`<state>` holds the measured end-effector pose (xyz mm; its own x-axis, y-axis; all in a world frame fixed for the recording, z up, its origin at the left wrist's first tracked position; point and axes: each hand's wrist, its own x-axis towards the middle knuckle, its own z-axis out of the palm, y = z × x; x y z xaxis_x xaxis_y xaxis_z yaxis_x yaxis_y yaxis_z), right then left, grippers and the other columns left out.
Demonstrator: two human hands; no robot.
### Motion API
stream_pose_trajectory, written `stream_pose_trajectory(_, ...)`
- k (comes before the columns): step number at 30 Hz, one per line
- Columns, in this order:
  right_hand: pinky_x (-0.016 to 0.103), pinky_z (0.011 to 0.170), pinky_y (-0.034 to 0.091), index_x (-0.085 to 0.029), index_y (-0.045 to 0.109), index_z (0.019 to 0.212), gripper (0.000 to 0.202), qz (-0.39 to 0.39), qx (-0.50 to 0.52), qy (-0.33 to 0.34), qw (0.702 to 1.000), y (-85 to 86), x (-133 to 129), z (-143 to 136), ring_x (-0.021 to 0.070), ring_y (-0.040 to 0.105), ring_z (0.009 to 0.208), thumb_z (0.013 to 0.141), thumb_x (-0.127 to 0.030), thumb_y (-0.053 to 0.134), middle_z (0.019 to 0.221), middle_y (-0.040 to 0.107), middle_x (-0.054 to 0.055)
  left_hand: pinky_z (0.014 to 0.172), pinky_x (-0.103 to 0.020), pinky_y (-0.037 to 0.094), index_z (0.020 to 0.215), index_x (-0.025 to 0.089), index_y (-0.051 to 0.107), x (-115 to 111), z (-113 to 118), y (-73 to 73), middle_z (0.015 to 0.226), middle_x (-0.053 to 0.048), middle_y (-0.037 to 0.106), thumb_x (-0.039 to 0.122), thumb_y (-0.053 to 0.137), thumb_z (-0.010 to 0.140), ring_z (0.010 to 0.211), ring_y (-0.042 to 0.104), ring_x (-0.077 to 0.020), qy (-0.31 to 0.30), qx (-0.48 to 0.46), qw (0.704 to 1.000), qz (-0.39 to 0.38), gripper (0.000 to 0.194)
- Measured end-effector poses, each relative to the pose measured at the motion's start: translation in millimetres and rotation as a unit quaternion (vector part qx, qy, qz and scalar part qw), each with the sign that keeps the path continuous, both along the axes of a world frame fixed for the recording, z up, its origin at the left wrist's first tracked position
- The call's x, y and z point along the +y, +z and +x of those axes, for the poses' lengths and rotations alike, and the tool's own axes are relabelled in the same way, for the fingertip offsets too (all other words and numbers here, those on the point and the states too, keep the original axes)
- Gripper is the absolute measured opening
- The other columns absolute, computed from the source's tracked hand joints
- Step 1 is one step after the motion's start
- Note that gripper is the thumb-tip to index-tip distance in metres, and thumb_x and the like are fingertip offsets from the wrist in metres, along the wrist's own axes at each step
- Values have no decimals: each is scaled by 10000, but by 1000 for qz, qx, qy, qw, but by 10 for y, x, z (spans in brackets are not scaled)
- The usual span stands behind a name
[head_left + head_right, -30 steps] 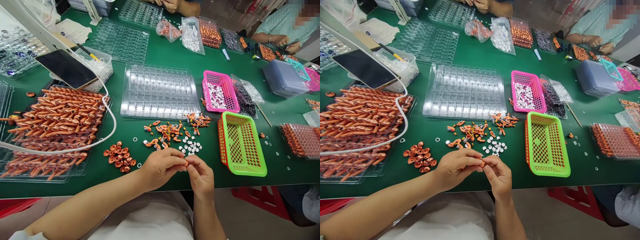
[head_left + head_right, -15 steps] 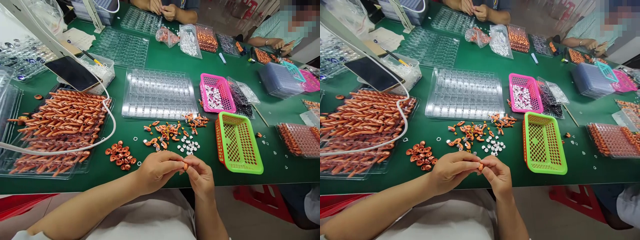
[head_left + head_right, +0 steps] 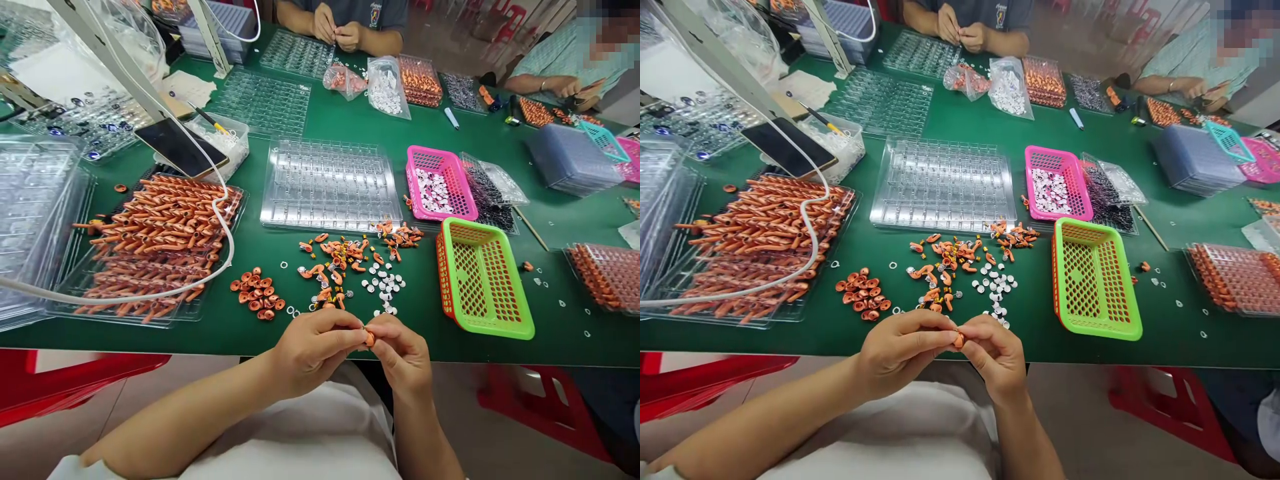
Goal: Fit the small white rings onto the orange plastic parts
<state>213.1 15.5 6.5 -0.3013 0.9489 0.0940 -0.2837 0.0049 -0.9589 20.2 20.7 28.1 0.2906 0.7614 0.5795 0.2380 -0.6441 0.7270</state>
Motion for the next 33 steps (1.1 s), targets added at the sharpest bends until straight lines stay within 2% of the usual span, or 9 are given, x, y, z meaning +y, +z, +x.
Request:
stream_pose_trajectory(11,276,702,549,-273,742,1079,272,20,-20,1,1000,26,7,-21,165,636,848,884,-106,653,909,682,47,697,-195,569,1076,123,683,-55,-18,-48,936,-103,715,-8,630,840,826,690,-135,2,-21,1000,-16,275)
stream_pose_trajectory(33,299,673,562,-294,749,1064,263,12,-36,-6,999,-17,42,-46,182,652,826,869,-134,680,902,695,55,678,-208,577,1090,156,661,8,-41,-60,920,-89,725,30,622,865,790,692,-132,4,-34,999,-24,261)
